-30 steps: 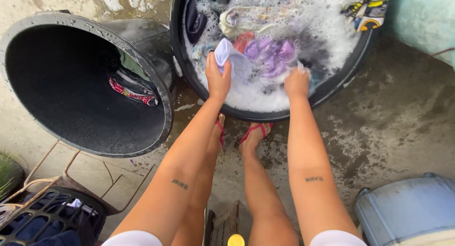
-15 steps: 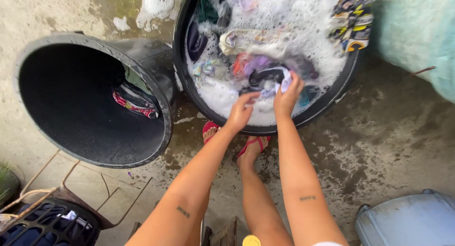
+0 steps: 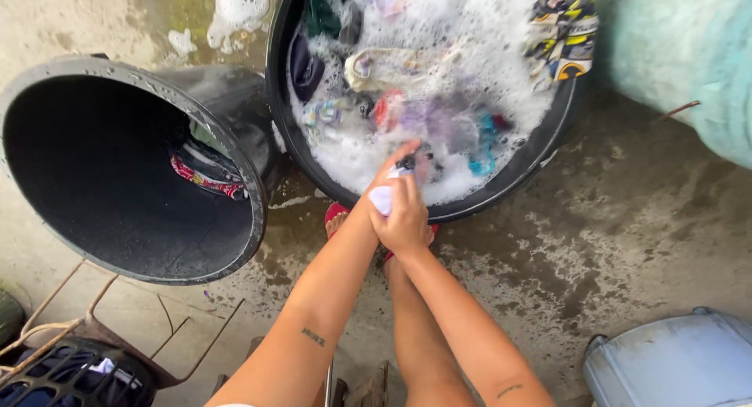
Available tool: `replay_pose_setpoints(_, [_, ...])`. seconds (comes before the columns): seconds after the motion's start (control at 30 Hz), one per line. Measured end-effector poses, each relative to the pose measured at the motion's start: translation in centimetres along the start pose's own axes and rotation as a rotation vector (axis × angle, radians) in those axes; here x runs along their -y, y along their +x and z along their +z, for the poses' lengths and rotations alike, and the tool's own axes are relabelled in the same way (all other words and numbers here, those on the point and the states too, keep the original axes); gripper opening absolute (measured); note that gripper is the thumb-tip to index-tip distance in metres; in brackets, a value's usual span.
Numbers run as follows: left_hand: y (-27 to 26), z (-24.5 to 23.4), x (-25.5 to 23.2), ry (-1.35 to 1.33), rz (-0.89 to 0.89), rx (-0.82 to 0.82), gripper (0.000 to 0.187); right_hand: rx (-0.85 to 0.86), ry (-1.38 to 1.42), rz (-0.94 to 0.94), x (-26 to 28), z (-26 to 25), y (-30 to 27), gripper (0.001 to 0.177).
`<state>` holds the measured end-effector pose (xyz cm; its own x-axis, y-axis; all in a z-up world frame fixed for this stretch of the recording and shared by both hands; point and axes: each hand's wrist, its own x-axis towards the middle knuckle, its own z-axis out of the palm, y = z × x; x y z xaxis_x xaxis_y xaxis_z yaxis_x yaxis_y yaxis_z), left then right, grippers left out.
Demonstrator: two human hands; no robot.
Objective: Hand washing clothes in a basin with suds and transferring them to a washing machine.
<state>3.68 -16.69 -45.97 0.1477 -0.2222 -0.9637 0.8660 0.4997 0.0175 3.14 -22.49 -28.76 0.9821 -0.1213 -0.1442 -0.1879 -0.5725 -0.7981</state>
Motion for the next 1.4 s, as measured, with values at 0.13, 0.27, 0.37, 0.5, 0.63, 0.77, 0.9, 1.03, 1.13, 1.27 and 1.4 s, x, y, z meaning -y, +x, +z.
replay_pose_setpoints(0.13, [5.9,-5.5,4.6,-0.279,0.018,0.258,0.039,0.037,-0.214,-0.092,-13.4,4.0,0.3,0.047])
replay_pose_setpoints(0.27, [2.3,0.1,-0.8,-0.073,-0.001,-0.027,0.027,0.028,-0.218,0.093,-14.0,4.9,5.0,0.019])
replay_pose_setpoints(0.37, [3.9,-0.6,-4.3,-0.011,0.037,0.009,0.02,-0.113,-0.137,-0.092,-11.7,5.2,6.3,0.021])
replay_pose_setpoints(0.5, [2.8,-2.5,-3.9,0.16,0.027,0.059,0.02,0.099,-0.231,-0.392,-21.2,5.9,7.1,0.026])
replay_pose_setpoints(0.63, [3.5,-10.6,-5.2,1.022,0.986,-0.209,0.033,0.295,-0.605,-0.585,-32.0,11.3,4.2,0.015])
replay_pose_setpoints(0.77, [11.7,-15.3,-0.1,1.574,0.653,-0.357,0.026,0.438,-0.733,-0.234,-36.5,15.4,2.1,0.038])
replay_pose_setpoints(0.9, [20.8,-19.2,5.9,0.354,0.395,0.11,0.043,0.351,-0.436,-0.018,-24.1,11.9,2.0,0.015])
replay_pose_setpoints(1.03, [14.1,-13.6,3.7,0.065,0.253,0.299,0.04,0.244,0.036,-0.011,-2.5,3.7,0.9,0.022])
replay_pose_setpoints(1.13, [9.8,-10.6,1.9,-0.342,0.0,0.552,0.035,0.029,-0.247,-0.183,0.2,2.2,1.4,0.042])
replay_pose_setpoints(1.27, [0.4,-3.8,-0.1,-0.115,0.063,0.129,0.042,-0.038,-0.072,-0.005,-9.0,3.8,2.0,0.019])
replay_pose_setpoints(1.4, [8.6,-4.7,-3.4,0.206,0.077,-0.018,0.033,-0.186,-0.181,-0.05,-12.6,3.4,5.8,0.018])
